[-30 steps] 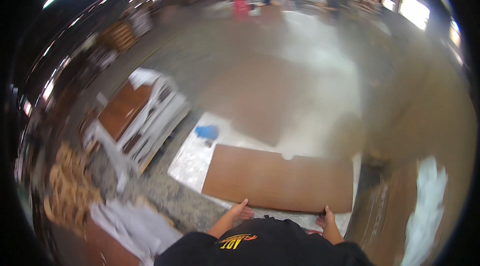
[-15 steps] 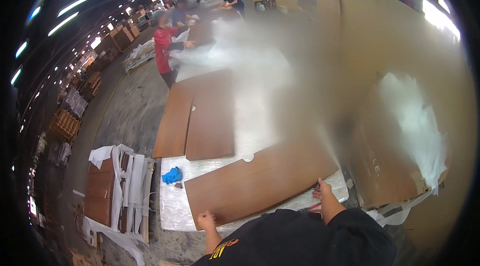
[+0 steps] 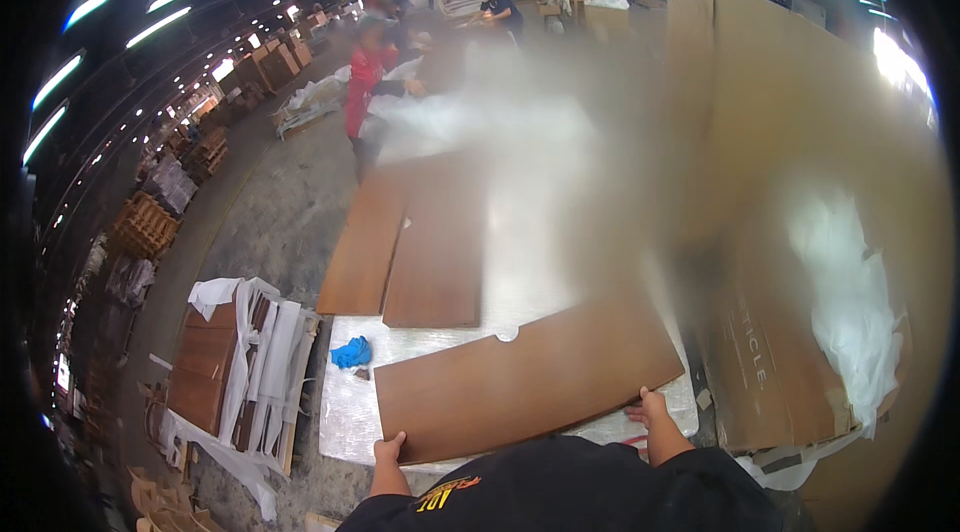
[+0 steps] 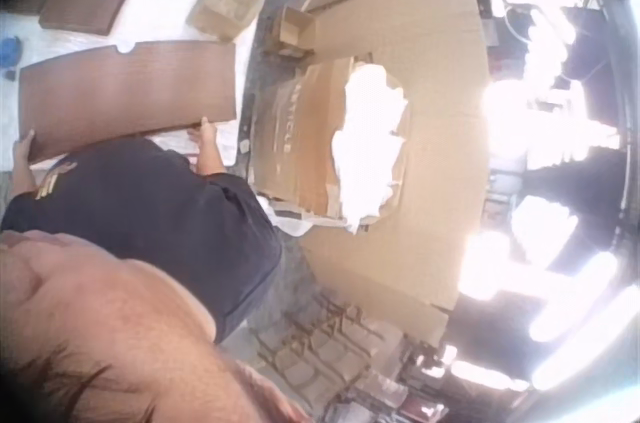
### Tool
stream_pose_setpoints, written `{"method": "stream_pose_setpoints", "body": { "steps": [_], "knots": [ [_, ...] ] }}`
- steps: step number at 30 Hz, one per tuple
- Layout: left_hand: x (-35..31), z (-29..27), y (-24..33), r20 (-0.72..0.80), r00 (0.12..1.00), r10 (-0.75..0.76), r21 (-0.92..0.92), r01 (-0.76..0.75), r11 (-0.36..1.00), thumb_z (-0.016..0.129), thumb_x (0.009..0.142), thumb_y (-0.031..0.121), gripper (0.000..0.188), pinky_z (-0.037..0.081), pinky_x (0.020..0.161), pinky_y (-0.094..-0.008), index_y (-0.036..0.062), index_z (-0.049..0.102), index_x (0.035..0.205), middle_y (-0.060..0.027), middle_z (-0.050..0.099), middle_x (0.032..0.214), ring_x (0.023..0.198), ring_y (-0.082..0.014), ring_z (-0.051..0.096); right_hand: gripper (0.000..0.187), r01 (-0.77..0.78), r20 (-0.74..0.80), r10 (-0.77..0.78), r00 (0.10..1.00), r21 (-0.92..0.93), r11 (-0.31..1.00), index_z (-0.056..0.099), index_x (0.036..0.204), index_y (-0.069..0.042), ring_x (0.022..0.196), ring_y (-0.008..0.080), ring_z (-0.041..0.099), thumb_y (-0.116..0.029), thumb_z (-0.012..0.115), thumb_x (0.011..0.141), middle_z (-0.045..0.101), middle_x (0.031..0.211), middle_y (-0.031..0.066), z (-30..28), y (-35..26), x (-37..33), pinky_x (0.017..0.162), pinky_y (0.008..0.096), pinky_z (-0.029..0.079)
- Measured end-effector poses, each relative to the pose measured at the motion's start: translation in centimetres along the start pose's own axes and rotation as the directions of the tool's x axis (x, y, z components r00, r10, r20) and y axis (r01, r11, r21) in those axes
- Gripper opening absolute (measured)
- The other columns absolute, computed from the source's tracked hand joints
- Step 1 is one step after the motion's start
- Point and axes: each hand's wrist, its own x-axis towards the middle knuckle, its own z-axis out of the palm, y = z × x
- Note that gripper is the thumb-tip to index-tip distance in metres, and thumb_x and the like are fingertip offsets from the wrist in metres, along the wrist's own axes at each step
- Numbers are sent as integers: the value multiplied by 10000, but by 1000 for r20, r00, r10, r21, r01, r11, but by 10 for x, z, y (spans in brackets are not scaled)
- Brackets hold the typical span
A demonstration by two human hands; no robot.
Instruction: The person uses red-handled pliers to trim the edges of brown wooden panels on a workbench. They repeatedly pick up panels, trim edges, and place them back on the table while coworkers handle similar panels nearby.
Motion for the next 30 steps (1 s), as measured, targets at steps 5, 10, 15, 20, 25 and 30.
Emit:
{"method": "stream_pose_setpoints", "body": {
  "steps": [5, 10, 15, 20, 25, 30],
  "knots": [
    [8, -6, 9, 47, 999, -16, 205, 6, 979, 944, 687, 518, 882, 566, 946, -435, -161, 669, 1179, -305, 722, 1178, 1136, -416, 703, 547, 8, 25, -7, 1000, -17, 1000, 370, 1520, -53, 1055, 507, 691, -406, 444, 1109, 574, 1394, 302, 0, -2, -4, 854, 646, 564],
    [12, -14, 17, 143, 990, -15, 284, -27, 958, 930, 704, 533, 916, 561, 972, -427, -166, 644, 1223, -303, 709, 1219, 1176, -407, 688, 522, 37, -38, -37, 999, -5, 999, 415, 1496, -69, 972, 473, 721, -408, 456, 1102, 619, 1327, 295, 3, 0, -9, 774, 604, 599],
    [11, -9, 12, 83, 996, 23, 118, -33, 992, 950, 718, 436, 837, 555, 968, -435, -164, 646, 1217, -289, 714, 1213, 1142, -403, 697, 507, 77, -42, -76, 996, 11, 997, 447, 1471, -72, 924, 449, 731, -414, 464, 1097, 649, 1274, 277, 5, 4, -12, 741, 591, 605],
    [-19, 9, -2, -96, 993, 72, -128, -84, 988, 936, 760, 347, 690, 547, 956, -453, -117, 655, 1186, -273, 725, 1158, 1085, -407, 703, 521, 89, -54, -89, 995, -8, 996, 447, 1465, -70, 908, 438, 732, -436, 464, 1094, 663, 1243, 273, 6, 6, -13, 744, 585, 608],
    [-42, 16, -3, -216, 975, 59, -174, -98, 980, 909, 790, 322, 642, 538, 959, -472, -86, 644, 1208, -264, 721, 1153, 1080, -414, 701, 543, 60, -77, -63, 995, -46, 997, 441, 1459, -58, 871, 432, 732, -457, 462, 1092, 668, 1227, 278, 6, 2, -12, 730, 580, 611],
    [-44, 12, 0, -192, 980, 42, -193, -80, 978, 908, 795, 312, 619, 537, 958, -473, -80, 647, 1197, -260, 720, 1157, 1066, -411, 701, 562, 45, -47, -48, 998, -66, 997, 411, 1479, -67, 872, 453, 725, -475, 450, 1094, 637, 1269, 304, 4, -1, -6, 719, 585, 612]
  ]
}}
